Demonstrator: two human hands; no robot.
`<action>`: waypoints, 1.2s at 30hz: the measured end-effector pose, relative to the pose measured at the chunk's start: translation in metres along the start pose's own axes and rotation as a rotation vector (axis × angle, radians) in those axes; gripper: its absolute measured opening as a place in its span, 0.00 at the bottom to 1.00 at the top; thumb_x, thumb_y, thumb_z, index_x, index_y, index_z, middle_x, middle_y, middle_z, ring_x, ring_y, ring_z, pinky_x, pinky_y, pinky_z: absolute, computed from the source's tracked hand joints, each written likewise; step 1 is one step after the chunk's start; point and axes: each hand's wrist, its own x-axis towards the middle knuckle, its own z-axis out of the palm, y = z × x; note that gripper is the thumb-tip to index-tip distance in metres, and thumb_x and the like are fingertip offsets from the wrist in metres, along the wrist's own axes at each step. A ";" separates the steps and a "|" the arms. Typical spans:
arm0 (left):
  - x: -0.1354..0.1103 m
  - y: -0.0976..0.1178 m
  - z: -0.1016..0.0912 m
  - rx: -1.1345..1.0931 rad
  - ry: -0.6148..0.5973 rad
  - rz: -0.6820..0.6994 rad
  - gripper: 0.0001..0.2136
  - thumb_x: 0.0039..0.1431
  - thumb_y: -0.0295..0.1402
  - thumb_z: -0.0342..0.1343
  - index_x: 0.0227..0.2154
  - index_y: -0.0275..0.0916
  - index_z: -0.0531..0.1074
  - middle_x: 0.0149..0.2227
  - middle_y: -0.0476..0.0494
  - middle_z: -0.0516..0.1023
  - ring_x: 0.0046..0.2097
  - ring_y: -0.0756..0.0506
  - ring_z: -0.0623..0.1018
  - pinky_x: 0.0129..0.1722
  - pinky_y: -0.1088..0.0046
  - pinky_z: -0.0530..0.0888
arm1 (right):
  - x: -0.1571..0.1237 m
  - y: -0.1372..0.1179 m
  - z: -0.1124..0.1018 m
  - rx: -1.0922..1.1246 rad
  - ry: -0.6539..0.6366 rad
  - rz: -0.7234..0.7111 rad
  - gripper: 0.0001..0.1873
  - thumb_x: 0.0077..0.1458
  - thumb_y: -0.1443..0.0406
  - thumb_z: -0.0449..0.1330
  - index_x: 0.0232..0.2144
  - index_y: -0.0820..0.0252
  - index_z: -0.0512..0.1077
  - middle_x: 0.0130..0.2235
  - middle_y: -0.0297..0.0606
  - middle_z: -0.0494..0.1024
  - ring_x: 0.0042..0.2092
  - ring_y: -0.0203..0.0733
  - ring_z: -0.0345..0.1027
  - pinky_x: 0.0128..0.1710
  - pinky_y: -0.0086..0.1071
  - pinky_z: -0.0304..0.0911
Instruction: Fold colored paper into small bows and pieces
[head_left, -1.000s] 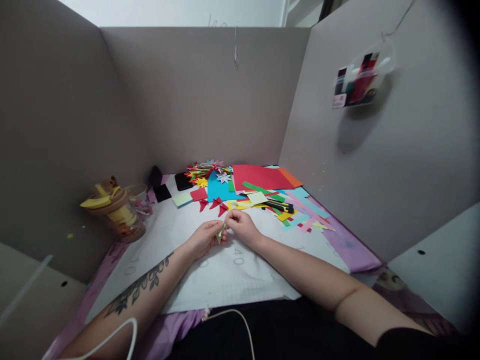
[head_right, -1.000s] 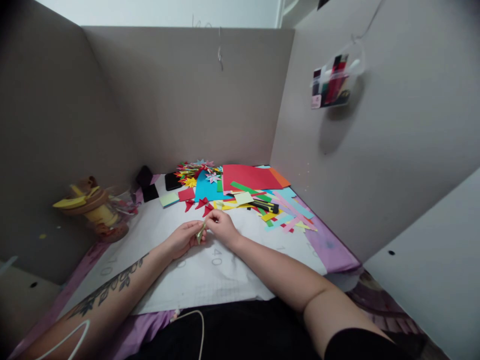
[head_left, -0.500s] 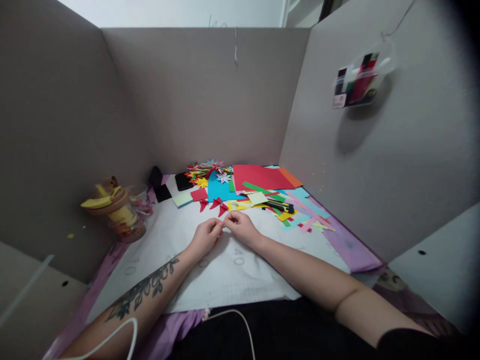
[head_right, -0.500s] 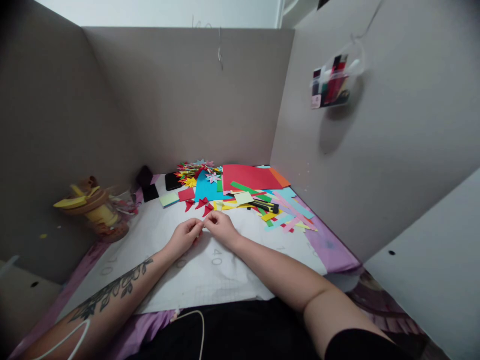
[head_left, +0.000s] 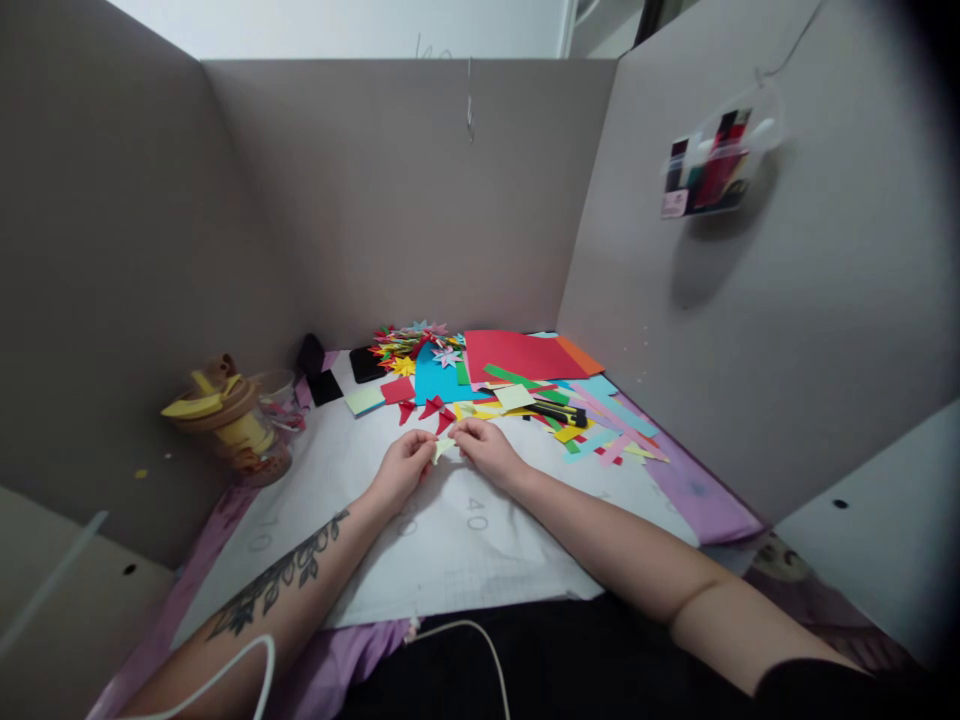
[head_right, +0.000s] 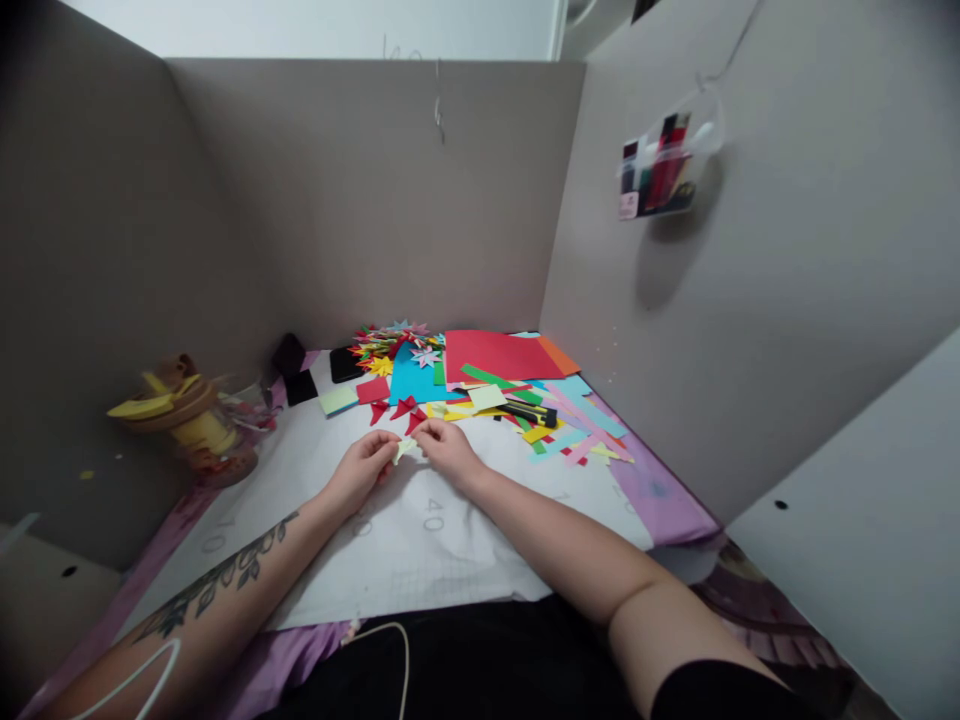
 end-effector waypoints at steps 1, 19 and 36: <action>0.000 0.000 -0.001 -0.004 -0.003 -0.005 0.11 0.47 0.39 0.55 0.30 0.37 0.67 0.16 0.56 0.64 0.16 0.55 0.61 0.16 0.81 0.55 | 0.000 0.001 0.000 0.017 -0.010 -0.004 0.07 0.46 0.63 0.55 0.28 0.60 0.67 0.21 0.28 0.66 0.22 0.32 0.58 0.21 0.25 0.54; -0.002 -0.004 0.005 -0.197 -0.158 0.012 0.17 0.40 0.28 0.60 0.37 0.37 0.65 0.31 0.48 0.74 0.30 0.50 0.75 0.28 0.78 0.68 | -0.001 0.002 0.004 0.141 -0.019 0.004 0.06 0.43 0.64 0.58 0.24 0.60 0.65 0.20 0.28 0.68 0.20 0.31 0.58 0.20 0.25 0.53; -0.004 0.000 0.005 0.127 -0.015 0.127 0.11 0.47 0.38 0.58 0.30 0.34 0.72 0.22 0.49 0.73 0.23 0.51 0.70 0.23 0.79 0.65 | -0.002 0.001 0.005 0.115 -0.035 0.047 0.08 0.43 0.64 0.58 0.19 0.60 0.62 0.15 0.24 0.60 0.17 0.28 0.50 0.17 0.24 0.46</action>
